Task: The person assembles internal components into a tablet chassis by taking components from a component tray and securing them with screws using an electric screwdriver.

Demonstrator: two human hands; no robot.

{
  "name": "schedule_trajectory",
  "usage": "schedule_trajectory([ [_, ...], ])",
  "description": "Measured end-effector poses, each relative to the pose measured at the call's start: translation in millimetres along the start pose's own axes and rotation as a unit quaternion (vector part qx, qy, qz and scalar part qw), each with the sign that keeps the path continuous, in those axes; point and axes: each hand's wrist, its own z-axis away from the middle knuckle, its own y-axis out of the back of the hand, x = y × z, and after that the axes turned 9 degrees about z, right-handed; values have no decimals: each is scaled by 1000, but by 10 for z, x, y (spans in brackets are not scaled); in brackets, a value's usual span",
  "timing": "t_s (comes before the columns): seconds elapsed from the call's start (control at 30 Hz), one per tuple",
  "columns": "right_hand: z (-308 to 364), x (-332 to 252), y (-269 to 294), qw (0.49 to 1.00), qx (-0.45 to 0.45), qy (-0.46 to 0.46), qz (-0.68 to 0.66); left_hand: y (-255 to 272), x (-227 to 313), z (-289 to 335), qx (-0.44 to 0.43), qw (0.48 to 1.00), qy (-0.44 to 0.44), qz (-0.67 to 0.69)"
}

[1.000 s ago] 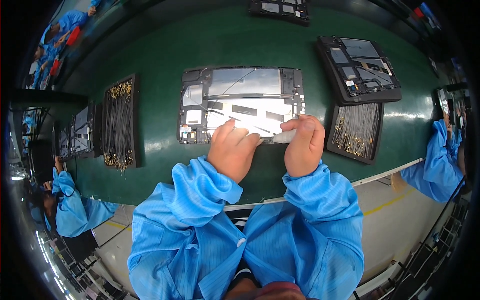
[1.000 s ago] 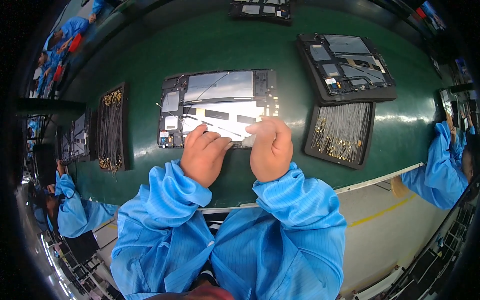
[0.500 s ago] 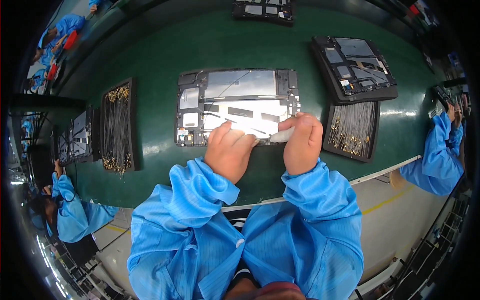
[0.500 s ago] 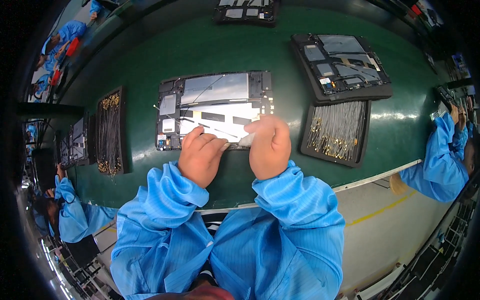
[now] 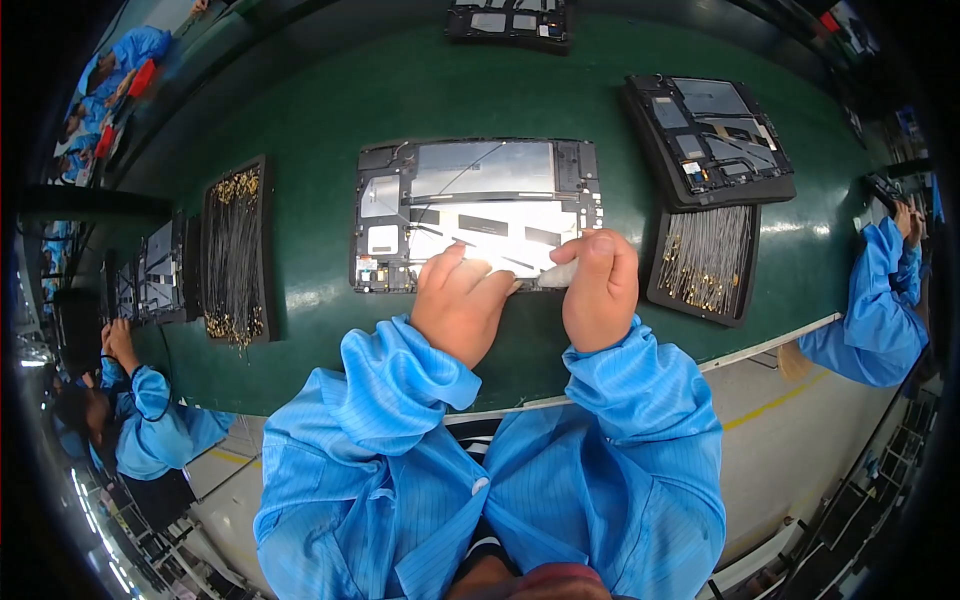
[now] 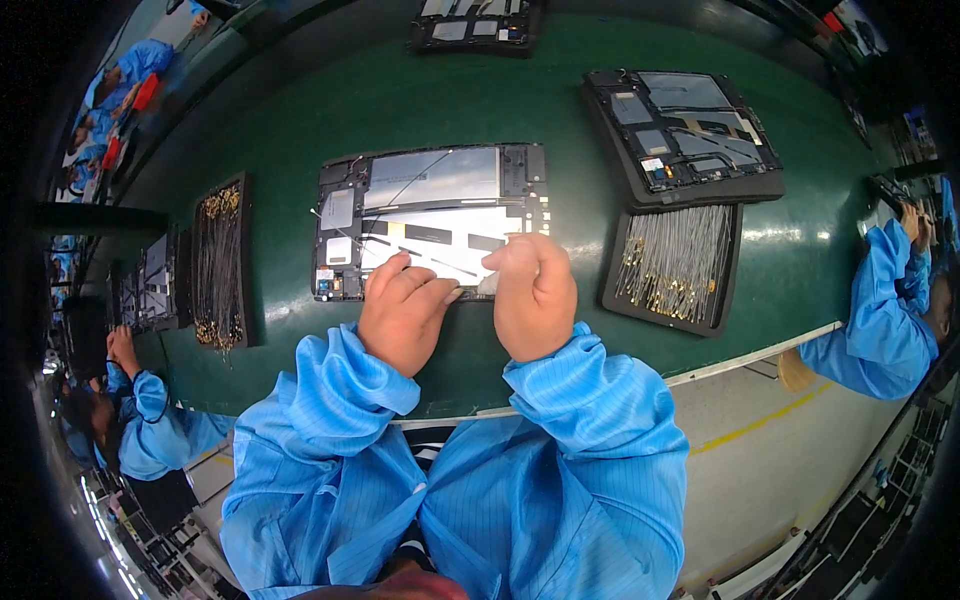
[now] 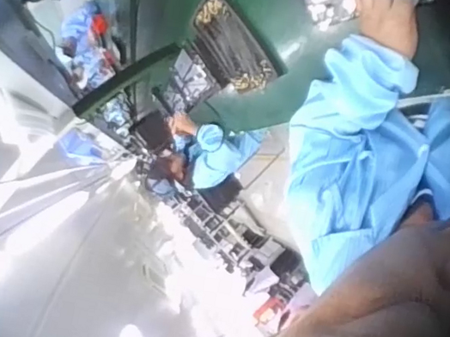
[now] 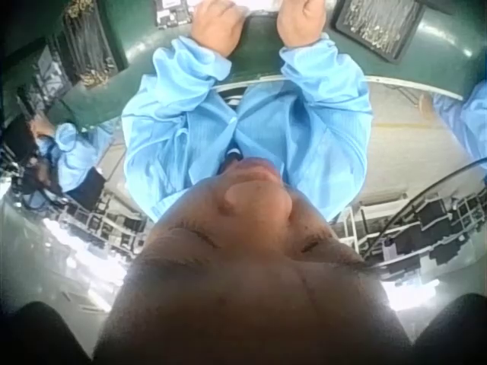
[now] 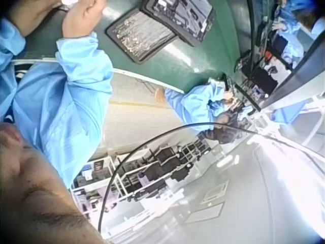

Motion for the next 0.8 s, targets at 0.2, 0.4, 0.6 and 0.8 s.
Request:
schedule_trajectory([
  [0.2,-9,25,-11,999,28,25,24,5,-21,8,-13,1000,8,10],
  [0.4,9,-11,-6,999,11,-40,-15,14,-8,-6,-6,1000,-6,3],
  [0.6,26,-23,13,1000,-4,-22,-7,14,0,16,-7,1000,1,25],
  [0.8,26,0,18,1000,-3,-17,-12,24,26,11,-12,1000,12,20],
])
